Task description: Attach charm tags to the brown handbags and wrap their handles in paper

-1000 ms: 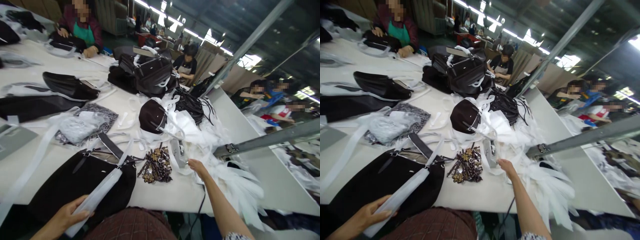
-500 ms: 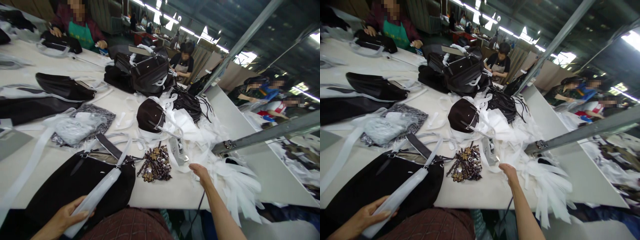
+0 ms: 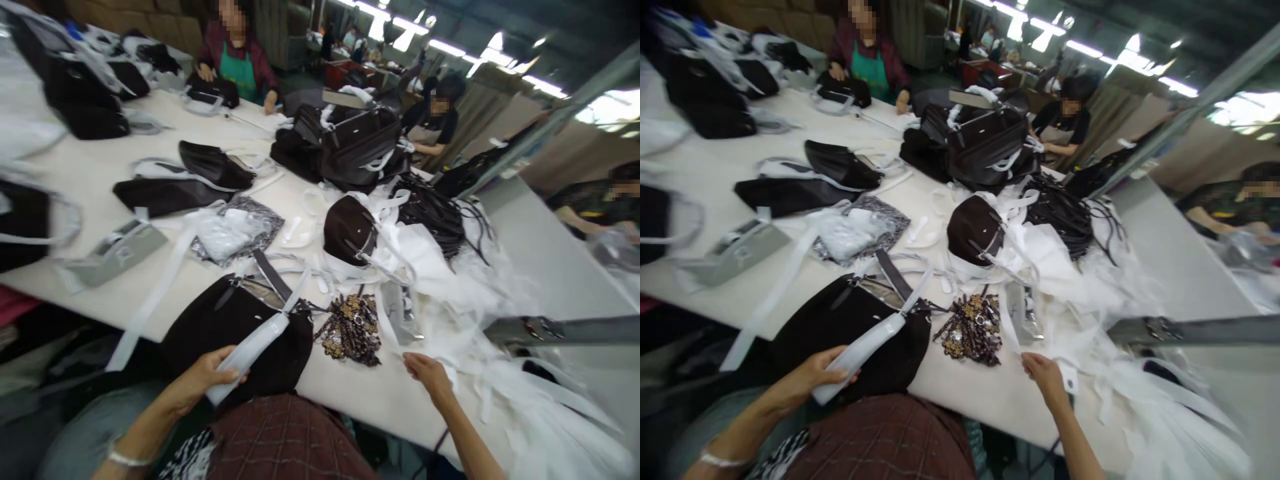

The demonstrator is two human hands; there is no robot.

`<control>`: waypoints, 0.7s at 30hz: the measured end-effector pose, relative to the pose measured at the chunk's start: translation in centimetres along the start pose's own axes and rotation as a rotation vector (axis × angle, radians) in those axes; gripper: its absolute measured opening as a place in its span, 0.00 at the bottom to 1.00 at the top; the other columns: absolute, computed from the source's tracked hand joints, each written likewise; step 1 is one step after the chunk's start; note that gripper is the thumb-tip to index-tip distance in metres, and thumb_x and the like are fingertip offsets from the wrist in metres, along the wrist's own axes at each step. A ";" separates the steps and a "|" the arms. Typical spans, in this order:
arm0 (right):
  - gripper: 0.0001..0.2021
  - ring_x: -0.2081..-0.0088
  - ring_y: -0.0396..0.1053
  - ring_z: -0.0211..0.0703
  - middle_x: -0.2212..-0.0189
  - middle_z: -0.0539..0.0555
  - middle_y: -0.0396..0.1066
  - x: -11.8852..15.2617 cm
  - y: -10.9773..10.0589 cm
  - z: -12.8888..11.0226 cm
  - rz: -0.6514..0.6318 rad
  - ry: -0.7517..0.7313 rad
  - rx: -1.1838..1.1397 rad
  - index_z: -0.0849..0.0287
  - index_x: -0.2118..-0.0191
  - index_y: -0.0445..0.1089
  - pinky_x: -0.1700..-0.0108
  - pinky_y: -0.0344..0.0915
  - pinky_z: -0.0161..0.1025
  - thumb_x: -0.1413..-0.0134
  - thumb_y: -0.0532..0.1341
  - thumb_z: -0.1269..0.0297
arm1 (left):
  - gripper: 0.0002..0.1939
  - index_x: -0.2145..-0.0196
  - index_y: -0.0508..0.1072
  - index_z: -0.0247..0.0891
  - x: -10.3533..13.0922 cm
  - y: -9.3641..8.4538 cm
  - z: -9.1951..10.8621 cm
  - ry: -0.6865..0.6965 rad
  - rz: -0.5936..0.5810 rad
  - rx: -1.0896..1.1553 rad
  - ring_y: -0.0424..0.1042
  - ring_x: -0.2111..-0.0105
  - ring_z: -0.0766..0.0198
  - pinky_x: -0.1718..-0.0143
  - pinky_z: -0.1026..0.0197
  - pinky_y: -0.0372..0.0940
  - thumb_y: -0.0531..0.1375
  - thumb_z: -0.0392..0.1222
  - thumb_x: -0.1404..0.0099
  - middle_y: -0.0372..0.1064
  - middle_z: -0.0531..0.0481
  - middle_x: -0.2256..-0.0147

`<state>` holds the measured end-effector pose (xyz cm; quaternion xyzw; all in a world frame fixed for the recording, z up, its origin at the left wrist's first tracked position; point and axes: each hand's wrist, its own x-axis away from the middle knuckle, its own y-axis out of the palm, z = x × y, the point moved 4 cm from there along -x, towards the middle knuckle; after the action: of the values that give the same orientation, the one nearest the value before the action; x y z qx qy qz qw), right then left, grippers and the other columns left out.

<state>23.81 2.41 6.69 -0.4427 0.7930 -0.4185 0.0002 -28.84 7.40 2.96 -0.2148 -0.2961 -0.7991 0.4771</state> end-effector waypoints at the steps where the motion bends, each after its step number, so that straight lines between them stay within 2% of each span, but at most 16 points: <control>1: 0.19 0.76 0.68 0.41 0.78 0.55 0.74 1.0 2.4 -1.8 -0.109 -0.030 -0.047 0.66 0.69 0.76 0.72 0.66 0.39 0.58 0.67 0.51 | 0.28 0.57 0.74 0.34 0.1 0.1 0.3 0.025 0.010 0.024 0.73 0.66 0.59 0.64 0.62 0.64 0.71 0.52 0.53 0.76 0.47 0.66; 4: 0.22 0.74 0.69 0.39 0.72 0.55 0.76 6.6 11.3 -9.5 -0.501 -0.123 -0.269 0.65 0.58 0.74 0.69 0.66 0.37 0.55 0.67 0.52 | 0.28 0.58 0.74 0.32 0.3 0.3 0.6 0.044 0.039 0.090 0.72 0.68 0.60 0.65 0.62 0.64 0.72 0.49 0.55 0.76 0.45 0.67; 7: 0.29 0.77 0.67 0.37 0.77 0.47 0.74 14.0 19.5 -17.0 -0.829 -0.164 -0.441 0.60 0.47 0.64 0.72 0.65 0.35 0.55 0.68 0.58 | 0.26 0.58 0.74 0.32 0.4 0.5 0.1 0.057 0.061 0.145 0.72 0.69 0.61 0.66 0.63 0.63 0.71 0.45 0.55 0.75 0.46 0.68; 9: 0.23 0.78 0.67 0.36 0.78 0.45 0.73 17.4 23.6 -19.8 -0.921 -0.185 -0.483 0.58 0.53 0.63 0.74 0.64 0.33 0.56 0.67 0.61 | 0.24 0.58 0.74 0.32 0.4 0.7 -0.3 0.068 0.076 0.173 0.72 0.70 0.62 0.66 0.63 0.63 0.71 0.42 0.54 0.75 0.47 0.67; 10: 0.20 0.79 0.67 0.35 0.79 0.45 0.72 18.2 25.1 -20.4 -0.931 -0.194 -0.479 0.58 0.56 0.63 0.74 0.64 0.32 0.56 0.67 0.62 | 0.24 0.59 0.74 0.32 0.4 0.8 -0.4 0.074 0.087 0.182 0.72 0.70 0.63 0.66 0.63 0.63 0.70 0.41 0.54 0.75 0.47 0.67; 12: 0.14 0.80 0.66 0.34 0.80 0.44 0.71 18.5 27.4 -20.4 -0.903 -0.206 -0.426 0.57 0.63 0.62 0.76 0.63 0.31 0.57 0.65 0.64 | 0.22 0.60 0.74 0.32 0.4 0.9 -0.6 0.084 0.102 0.181 0.71 0.70 0.64 0.66 0.63 0.62 0.69 0.39 0.54 0.75 0.48 0.67; 14: 0.12 0.81 0.66 0.34 0.81 0.44 0.70 17.7 28.7 -19.6 -0.860 -0.211 -0.344 0.57 0.67 0.60 0.78 0.61 0.31 0.58 0.65 0.64 | 0.20 0.61 0.74 0.32 0.2 0.9 -0.6 0.093 0.120 0.151 0.70 0.71 0.65 0.68 0.64 0.62 0.67 0.37 0.53 0.74 0.50 0.68; 17: 0.10 0.82 0.64 0.34 0.83 0.44 0.69 16.6 29.4 -18.7 -0.835 -0.204 -0.214 0.56 0.71 0.60 0.80 0.59 0.30 0.58 0.63 0.65 | 0.17 0.62 0.74 0.33 0.1 0.6 -0.5 0.124 0.169 0.036 0.68 0.72 0.66 0.70 0.66 0.60 0.64 0.36 0.53 0.73 0.52 0.70; 21: 0.09 0.83 0.64 0.34 0.83 0.44 0.69 16.5 29.2 -18.6 -0.840 -0.184 -0.051 0.56 0.72 0.59 0.81 0.58 0.30 0.58 0.62 0.65 | 0.18 0.62 0.76 0.33 0.1 0.5 -0.5 0.140 0.204 -0.052 0.66 0.73 0.67 0.73 0.66 0.57 0.63 0.35 0.54 0.72 0.54 0.71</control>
<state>-13.64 10.74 5.48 -0.7626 0.5505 -0.3213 -0.1105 -28.45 6.84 2.82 -0.1996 -0.2177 -0.7669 0.5698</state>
